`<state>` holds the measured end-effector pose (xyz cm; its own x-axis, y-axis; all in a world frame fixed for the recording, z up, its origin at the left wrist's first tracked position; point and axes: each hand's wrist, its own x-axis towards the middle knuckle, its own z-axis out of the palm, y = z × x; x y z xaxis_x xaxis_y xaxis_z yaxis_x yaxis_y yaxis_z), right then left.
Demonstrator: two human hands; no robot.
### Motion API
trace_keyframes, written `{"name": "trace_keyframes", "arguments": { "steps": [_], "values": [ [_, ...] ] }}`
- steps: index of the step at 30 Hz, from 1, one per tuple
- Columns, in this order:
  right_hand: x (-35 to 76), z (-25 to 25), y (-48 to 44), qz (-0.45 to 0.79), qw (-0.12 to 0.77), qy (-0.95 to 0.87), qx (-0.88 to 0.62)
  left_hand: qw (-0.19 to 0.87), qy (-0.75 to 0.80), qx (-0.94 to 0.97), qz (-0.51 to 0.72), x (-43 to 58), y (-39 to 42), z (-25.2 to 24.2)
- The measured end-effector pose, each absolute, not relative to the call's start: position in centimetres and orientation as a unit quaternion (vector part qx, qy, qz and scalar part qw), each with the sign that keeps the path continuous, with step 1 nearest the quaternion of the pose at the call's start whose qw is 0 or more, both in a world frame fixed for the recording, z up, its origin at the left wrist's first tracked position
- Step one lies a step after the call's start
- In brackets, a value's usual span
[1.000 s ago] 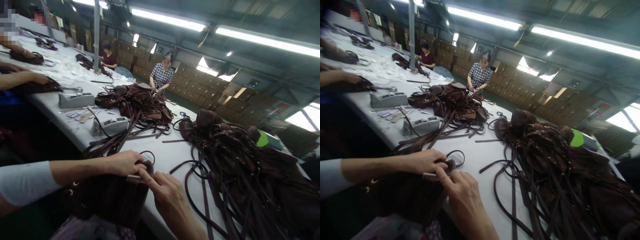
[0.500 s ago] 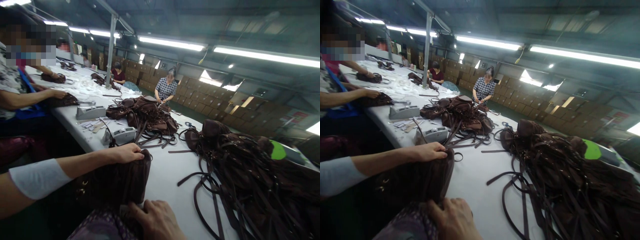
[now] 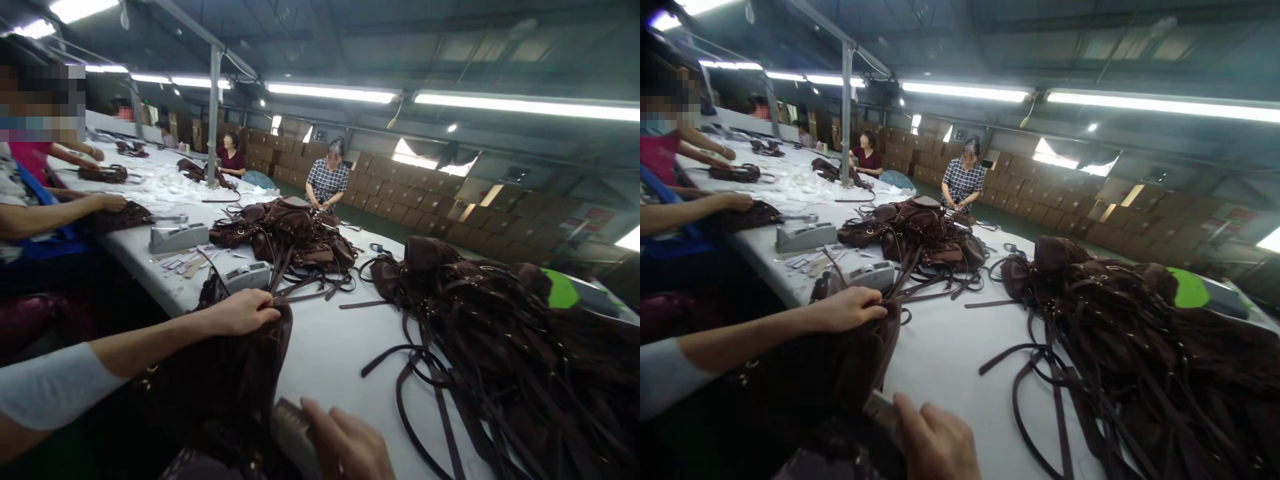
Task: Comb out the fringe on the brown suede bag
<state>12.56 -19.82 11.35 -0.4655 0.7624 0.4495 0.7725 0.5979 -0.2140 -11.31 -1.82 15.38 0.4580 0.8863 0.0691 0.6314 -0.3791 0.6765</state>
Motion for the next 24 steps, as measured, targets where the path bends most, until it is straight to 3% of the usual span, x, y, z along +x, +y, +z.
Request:
{"name": "trace_keyframes", "arguments": {
  "steps": [3, 6, 14, 19, 24],
  "values": [
    [11.9, 15.6, -17.3, -0.126, 0.246, -0.877, -0.393, 0.284, 0.452, 0.826, 0.182, -9.0, -2.8, 15.1],
    [10.4, 18.0, -14.8, -0.173, 0.15, -0.902, -0.366, 0.293, 0.418, 0.843, 0.168, -6.9, -3.0, 15.2],
    [9.7, 14.2, -14.9, -0.117, -0.021, -0.912, -0.392, 0.31, 0.385, 0.853, 0.166, -4.9, -2.2, 14.9],
    [10.3, 10.6, -16.6, -0.069, 0.01, -0.917, -0.392, 0.299, 0.413, 0.842, 0.178, -4.6, -1.0, 13.8],
    [10.5, 9.3, -17.3, -0.003, 0.115, -0.911, -0.396, 0.296, 0.451, 0.825, 0.171, -3.4, 0.3, 11.9]
  ]
}}
